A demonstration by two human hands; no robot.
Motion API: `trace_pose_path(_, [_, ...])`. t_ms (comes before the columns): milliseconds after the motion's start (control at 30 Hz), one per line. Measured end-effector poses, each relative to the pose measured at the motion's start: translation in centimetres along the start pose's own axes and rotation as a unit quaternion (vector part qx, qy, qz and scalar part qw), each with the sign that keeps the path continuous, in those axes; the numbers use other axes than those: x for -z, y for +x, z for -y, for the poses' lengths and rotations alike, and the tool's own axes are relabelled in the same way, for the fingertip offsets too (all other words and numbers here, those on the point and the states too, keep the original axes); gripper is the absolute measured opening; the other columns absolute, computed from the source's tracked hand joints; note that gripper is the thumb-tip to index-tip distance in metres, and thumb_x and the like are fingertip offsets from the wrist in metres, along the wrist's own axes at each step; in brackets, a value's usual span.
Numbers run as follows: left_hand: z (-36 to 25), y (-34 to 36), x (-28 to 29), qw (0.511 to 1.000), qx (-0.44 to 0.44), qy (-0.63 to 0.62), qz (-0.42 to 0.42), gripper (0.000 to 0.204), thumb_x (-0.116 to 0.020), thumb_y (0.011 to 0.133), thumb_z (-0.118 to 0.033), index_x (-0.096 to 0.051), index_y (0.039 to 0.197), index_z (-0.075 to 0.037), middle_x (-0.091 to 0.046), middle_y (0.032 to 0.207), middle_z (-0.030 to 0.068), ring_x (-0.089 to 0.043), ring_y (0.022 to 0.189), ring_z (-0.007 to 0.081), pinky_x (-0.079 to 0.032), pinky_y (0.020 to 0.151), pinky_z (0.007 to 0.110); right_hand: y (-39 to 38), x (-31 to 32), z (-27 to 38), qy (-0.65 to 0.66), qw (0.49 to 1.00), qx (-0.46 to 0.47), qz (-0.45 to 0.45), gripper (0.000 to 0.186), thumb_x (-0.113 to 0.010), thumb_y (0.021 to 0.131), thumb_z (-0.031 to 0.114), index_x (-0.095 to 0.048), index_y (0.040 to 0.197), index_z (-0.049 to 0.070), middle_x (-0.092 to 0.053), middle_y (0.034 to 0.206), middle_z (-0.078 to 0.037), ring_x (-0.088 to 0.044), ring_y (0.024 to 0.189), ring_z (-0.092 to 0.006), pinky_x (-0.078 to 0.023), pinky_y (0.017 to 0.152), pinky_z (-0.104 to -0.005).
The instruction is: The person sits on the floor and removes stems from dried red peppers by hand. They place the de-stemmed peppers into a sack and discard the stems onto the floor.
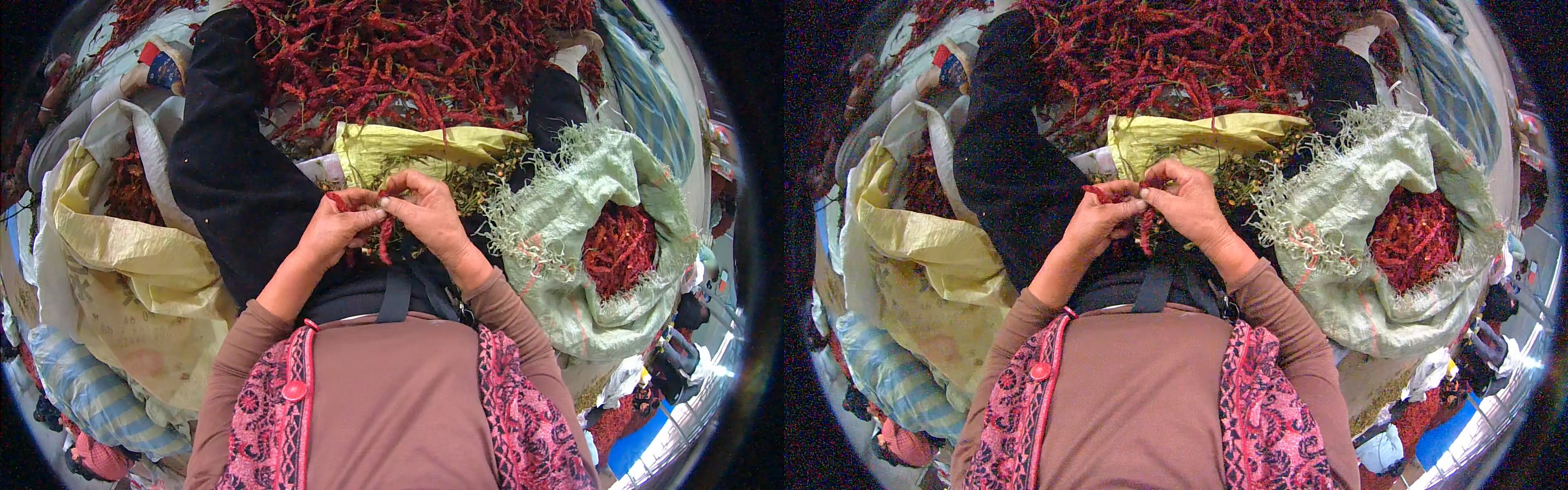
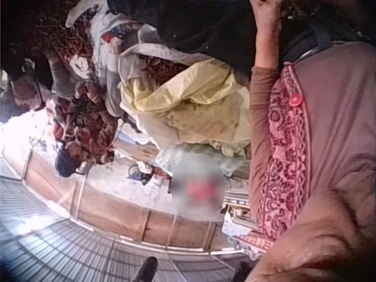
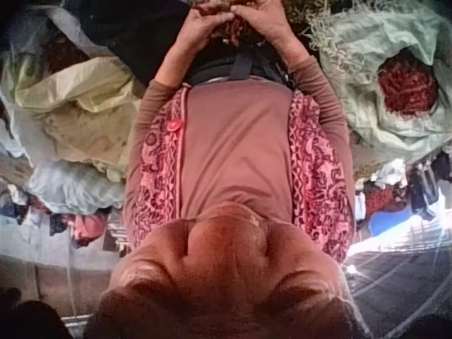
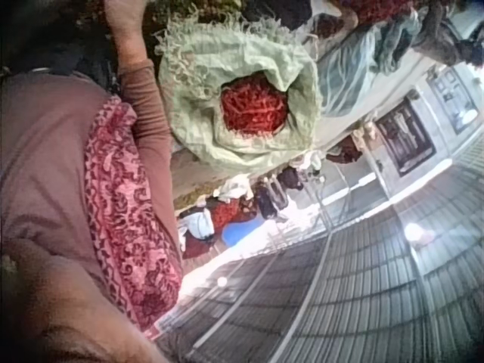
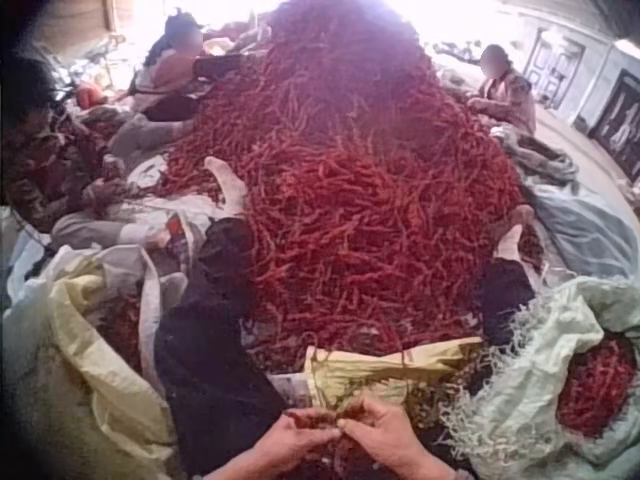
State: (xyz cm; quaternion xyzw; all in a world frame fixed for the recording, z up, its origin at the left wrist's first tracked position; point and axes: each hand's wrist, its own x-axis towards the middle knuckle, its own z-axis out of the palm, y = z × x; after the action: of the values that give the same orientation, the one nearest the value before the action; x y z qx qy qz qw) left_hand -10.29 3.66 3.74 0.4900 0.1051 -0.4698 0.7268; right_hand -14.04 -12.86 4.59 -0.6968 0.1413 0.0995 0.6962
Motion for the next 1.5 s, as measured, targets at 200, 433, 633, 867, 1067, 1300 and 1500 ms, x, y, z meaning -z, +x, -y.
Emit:
trace_pose_path(200, [0.1,0.3,1.0,0.998,0.003,0.067,0.012,0.013,-0.064,0.077,-0.008,-0.060,0.088,-0.004,-0.056,0.068,-0.0030,-0.041,0.049,0.0025,-0.027,0.040,0.017,-0.1,0.4,2.1,0.026,0.993,-0.103,0.059,0.009,-0.062,0.085,0.007,-0.061,0.090,0.000,-0.053,0.065,0.003,-0.042,0.051,-0.0013,-0.028,0.042,-0.0176])
trace_pose_path(433, [-1.0,-0.3,0.8,0.995,-0.007,0.104,0.005,0.013,-0.064,0.084,-0.016,-0.061,0.093,-0.006,-0.062,0.073,-0.0009,-0.050,0.054,0.0035,-0.032,0.042,0.016,0.5,0.6,1.1,0.035,0.991,-0.120,0.045,0.010,-0.064,0.085,0.008,-0.061,0.082,-0.001,-0.055,0.067,0.000,-0.042,0.049,-0.0023,-0.029,0.041,-0.0185])
trace_pose_path(633, [-0.6,-0.3,0.4,0.982,-0.108,0.143,-0.050,0.013,-0.061,0.087,-0.012,-0.064,0.094,-0.001,-0.061,0.069,0.0009,-0.052,0.054,0.0051,-0.037,0.044,0.020,1.4,-0.9,0.9,-0.090,0.994,0.050,-0.023,0.007,-0.063,0.080,0.005,-0.059,0.077,0.001,-0.058,0.068,-0.006,-0.053,0.056,-0.0135,-0.040,0.049,-0.0263])
trace_pose_path(867, [-0.5,-3.1,1.2,0.994,-0.019,0.062,-0.086,0.015,-0.055,0.090,-0.012,-0.062,0.088,0.001,-0.057,0.061,0.0020,-0.047,0.047,0.0072,-0.035,0.042,0.020,1.5,1.7,2.6,-0.539,0.821,0.152,-0.111,0.002,-0.056,0.077,0.009,-0.055,0.077,0.006,-0.058,0.075,-0.013,-0.062,0.069,-0.0349,-0.050,0.059,-0.0438])
trace_pose_path(1067, [-3.6,-4.5,4.1,0.971,-0.135,-0.192,-0.055,0.013,-0.047,0.095,-0.016,-0.053,0.100,-0.006,-0.044,0.066,-0.0017,-0.040,0.056,0.0059,-0.032,0.047,0.022,-0.4,0.7,0.4,-0.495,0.847,0.144,0.132,0.010,-0.054,0.075,0.005,-0.061,0.082,0.008,-0.058,0.083,-0.013,-0.060,0.075,-0.0350,-0.050,0.064,-0.0436])
trace_pose_path(1300, [-3.8,-5.0,4.8,0.940,-0.146,-0.308,-0.010,0.012,-0.047,0.085,-0.006,-0.049,0.096,-0.006,-0.042,0.067,0.0000,-0.037,0.056,0.0083,-0.031,0.049,0.024,3.0,-4.6,-0.3,-0.493,0.791,0.330,0.149,0.005,-0.057,0.069,0.007,-0.058,0.072,0.005,-0.056,0.082,-0.010,-0.054,0.088,-0.0286,-0.047,0.080,-0.0380])
trace_pose_path(1500, [-3.6,-5.0,5.6,0.949,-0.167,-0.268,-0.025,0.009,-0.047,0.072,0.001,-0.048,0.079,-0.004,-0.049,0.077,0.0083,-0.047,0.070,0.0165,-0.042,0.060,0.029,1.6,-2.9,-0.2,-0.578,0.725,0.287,0.239,0.042,-0.057,0.073,0.008,-0.053,0.115,0.009,-0.048,0.124,-0.013,-0.042,0.119,-0.0307,-0.034,0.097,-0.0545])
